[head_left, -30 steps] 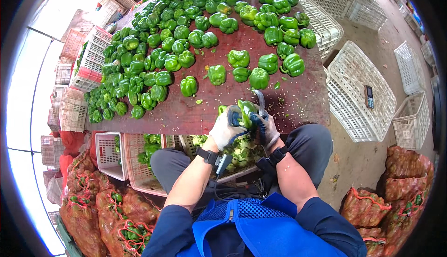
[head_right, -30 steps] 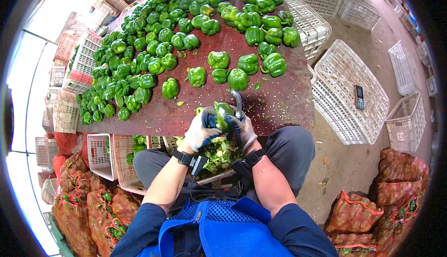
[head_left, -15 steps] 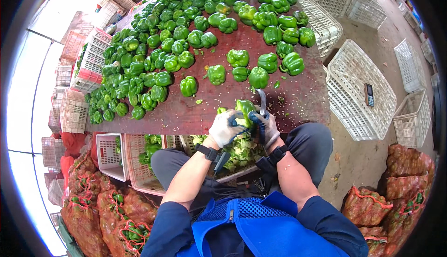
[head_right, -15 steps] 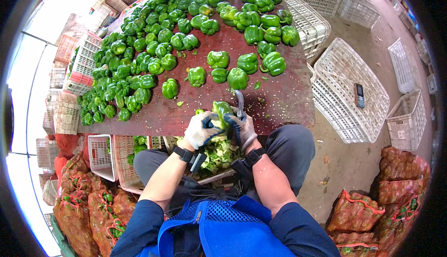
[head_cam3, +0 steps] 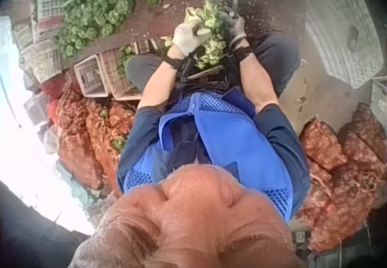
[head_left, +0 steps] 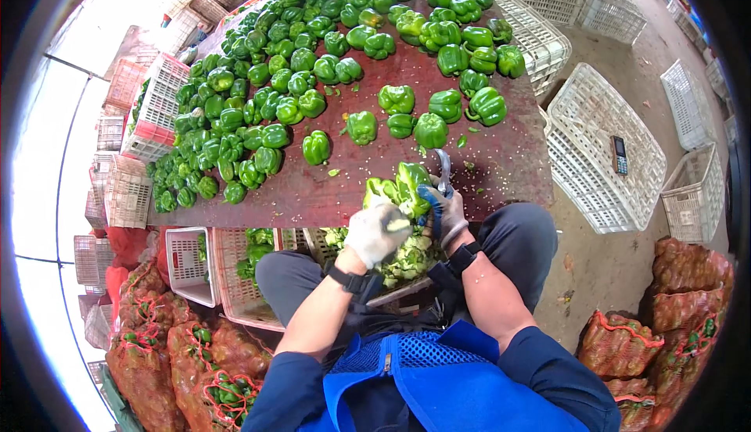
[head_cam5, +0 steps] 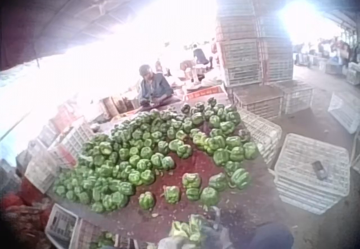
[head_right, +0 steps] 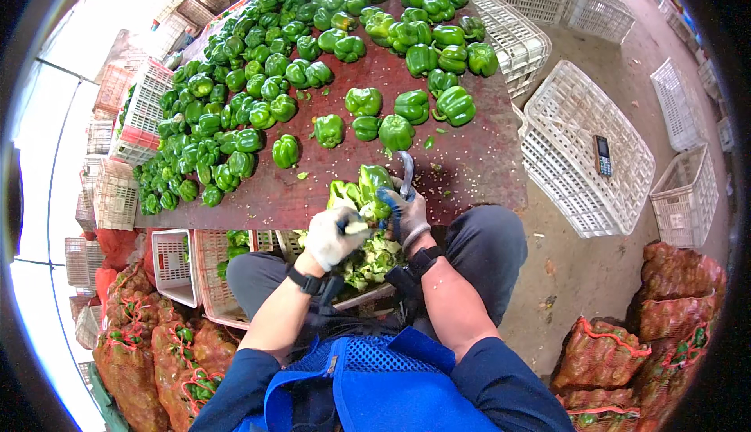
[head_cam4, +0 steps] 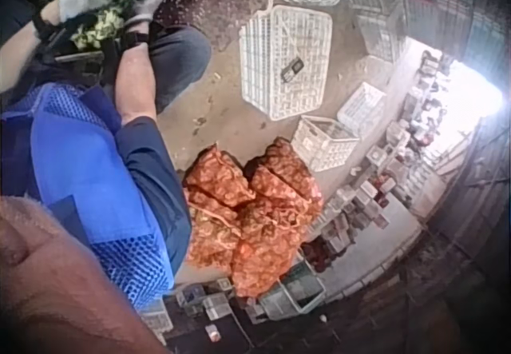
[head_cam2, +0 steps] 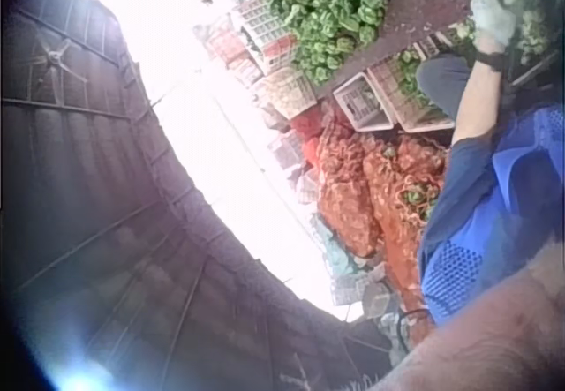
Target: The recorder is using a specialized cutting tool to remove the stems and cores from green bell peppers at a sorting station.
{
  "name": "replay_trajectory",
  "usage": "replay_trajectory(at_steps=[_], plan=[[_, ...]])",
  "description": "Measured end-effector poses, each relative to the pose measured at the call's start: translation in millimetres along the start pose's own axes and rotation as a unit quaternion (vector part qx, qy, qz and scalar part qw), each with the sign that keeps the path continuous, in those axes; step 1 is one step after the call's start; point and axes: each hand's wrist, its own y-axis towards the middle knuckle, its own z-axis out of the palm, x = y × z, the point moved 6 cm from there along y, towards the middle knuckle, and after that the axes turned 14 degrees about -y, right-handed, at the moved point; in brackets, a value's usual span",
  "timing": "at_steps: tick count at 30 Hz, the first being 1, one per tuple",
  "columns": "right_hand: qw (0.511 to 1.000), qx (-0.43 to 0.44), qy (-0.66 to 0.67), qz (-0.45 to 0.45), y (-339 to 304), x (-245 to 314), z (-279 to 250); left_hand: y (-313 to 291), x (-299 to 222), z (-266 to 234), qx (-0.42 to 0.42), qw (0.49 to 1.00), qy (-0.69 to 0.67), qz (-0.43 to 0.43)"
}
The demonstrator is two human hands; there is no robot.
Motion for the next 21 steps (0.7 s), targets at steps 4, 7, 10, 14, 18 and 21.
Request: replay_trajectory(at_steps=[4, 7, 10, 14, 18, 21], plan=[[1.000, -0.001, 0.000, -0.010, 0, 1, -2, -17, -4, -13, 0.017, 0.995, 0.092, 0.017], [1.000, 0.009, -0.010, -0.007, -3, 5, 4, -13, 1, -23, -0.030, 0.986, 0.155, 0.062], [1.000, 0.012, -0.003, 0.012, -3, 2, 4, 3, 13, -7, 0.063, 0.947, 0.314, -0.004], [0.999, 0.011, 0.002, -0.033, 6, -3, 2, 19, 34, 0, 0.133, 0.938, 0.319, -0.006], [0.997, -0.009, -0.070, -0.041, 11, -8, 0, 32, 41, -9, 0.147, 0.944, 0.288, -0.068], [0.988, -0.012, -0.148, -0.047, 3, -3, 13, 33, 52, -17, 0.120, 0.957, 0.243, -0.100]])
